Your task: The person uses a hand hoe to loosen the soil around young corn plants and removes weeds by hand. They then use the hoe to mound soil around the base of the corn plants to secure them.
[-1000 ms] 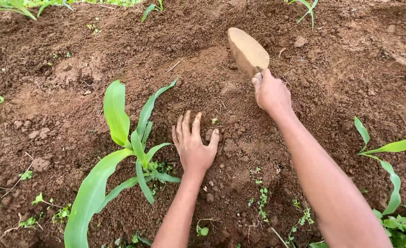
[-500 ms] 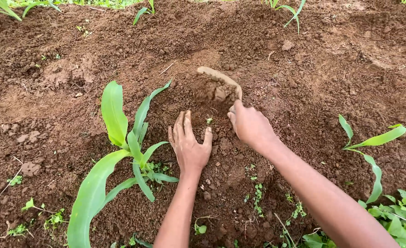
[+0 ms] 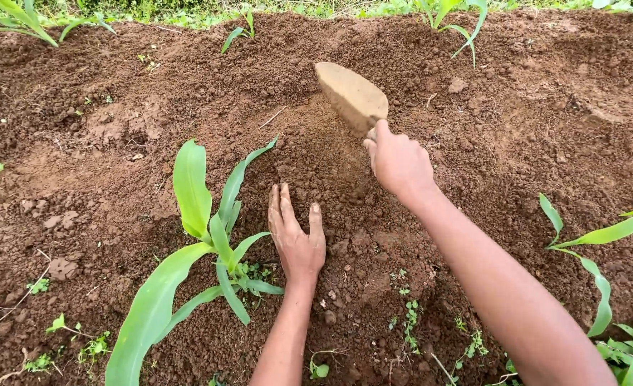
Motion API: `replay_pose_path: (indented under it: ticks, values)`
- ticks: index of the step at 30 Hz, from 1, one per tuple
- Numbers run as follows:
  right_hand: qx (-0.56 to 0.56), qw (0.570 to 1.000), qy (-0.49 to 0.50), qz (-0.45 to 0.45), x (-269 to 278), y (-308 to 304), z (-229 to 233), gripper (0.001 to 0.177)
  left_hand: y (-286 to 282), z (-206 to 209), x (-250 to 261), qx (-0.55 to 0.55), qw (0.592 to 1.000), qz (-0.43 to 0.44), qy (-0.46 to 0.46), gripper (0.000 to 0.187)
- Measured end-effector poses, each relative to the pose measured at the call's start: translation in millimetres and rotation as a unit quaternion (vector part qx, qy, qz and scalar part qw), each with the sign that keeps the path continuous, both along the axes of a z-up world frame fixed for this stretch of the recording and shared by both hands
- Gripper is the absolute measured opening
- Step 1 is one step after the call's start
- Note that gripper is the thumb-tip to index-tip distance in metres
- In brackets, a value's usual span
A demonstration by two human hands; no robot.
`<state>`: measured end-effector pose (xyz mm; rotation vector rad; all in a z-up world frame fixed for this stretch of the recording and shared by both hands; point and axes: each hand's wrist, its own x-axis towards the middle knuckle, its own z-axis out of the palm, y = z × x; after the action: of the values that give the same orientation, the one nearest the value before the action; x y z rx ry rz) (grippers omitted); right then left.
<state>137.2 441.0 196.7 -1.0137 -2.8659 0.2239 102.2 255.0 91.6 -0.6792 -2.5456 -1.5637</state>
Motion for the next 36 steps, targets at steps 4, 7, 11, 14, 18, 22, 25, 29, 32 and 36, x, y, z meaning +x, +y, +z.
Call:
replay_pose_path:
  ticks: [4,7,11,14,18,22,25,29,32,36]
  values:
    - [-0.076,0.994,0.053,-0.058,-36.0,49.5,-56.8,0.031,4.3,0.5,-4.3,0.002,1.000,0.004,-0.003,0.067]
    - [-0.101,0.990,0.056,-0.078,-33.5,27.7,-64.6,0.041,1.3,-1.8,1.0,0.008,1.000,0.008,0.006,0.067]
    - [-0.144,0.989,0.039,-0.026,-12.9,15.6,-49.2,0.043,2.9,6.3,2.7,0.027,1.000,0.005,-0.009,0.066]
    - [-0.151,0.989,0.005,0.011,5.6,6.8,-35.3,0.040,4.0,7.8,2.9,0.032,0.999,0.006,-0.010,0.068]
    - [-0.128,0.989,-0.028,0.061,34.5,-34.7,-19.4,0.039,2.4,11.7,4.8,0.054,0.998,0.000,-0.012,0.071]
    - [-0.116,0.987,-0.067,0.086,61.8,-56.4,-4.5,0.035,0.8,8.2,5.3,0.081,0.997,-0.002,-0.018,0.072]
    - [-0.089,0.985,-0.091,0.112,80.9,-72.2,11.9,0.030,0.1,5.3,3.6,0.109,0.994,0.003,-0.020,0.072]
    - [-0.175,0.983,-0.003,0.051,97.5,-65.9,25.2,0.029,5.8,27.1,7.3,0.058,0.998,0.008,-0.003,0.082]
    - [-0.199,0.978,0.054,0.014,99.2,-28.9,-14.0,0.025,25.6,66.2,7.3,-0.141,0.990,-0.019,-0.007,0.084]
    - [-0.286,0.945,0.143,-0.061,100.3,24.3,-68.8,0.026,64.0,57.8,-12.5,-0.381,0.921,-0.077,-0.008,0.063]
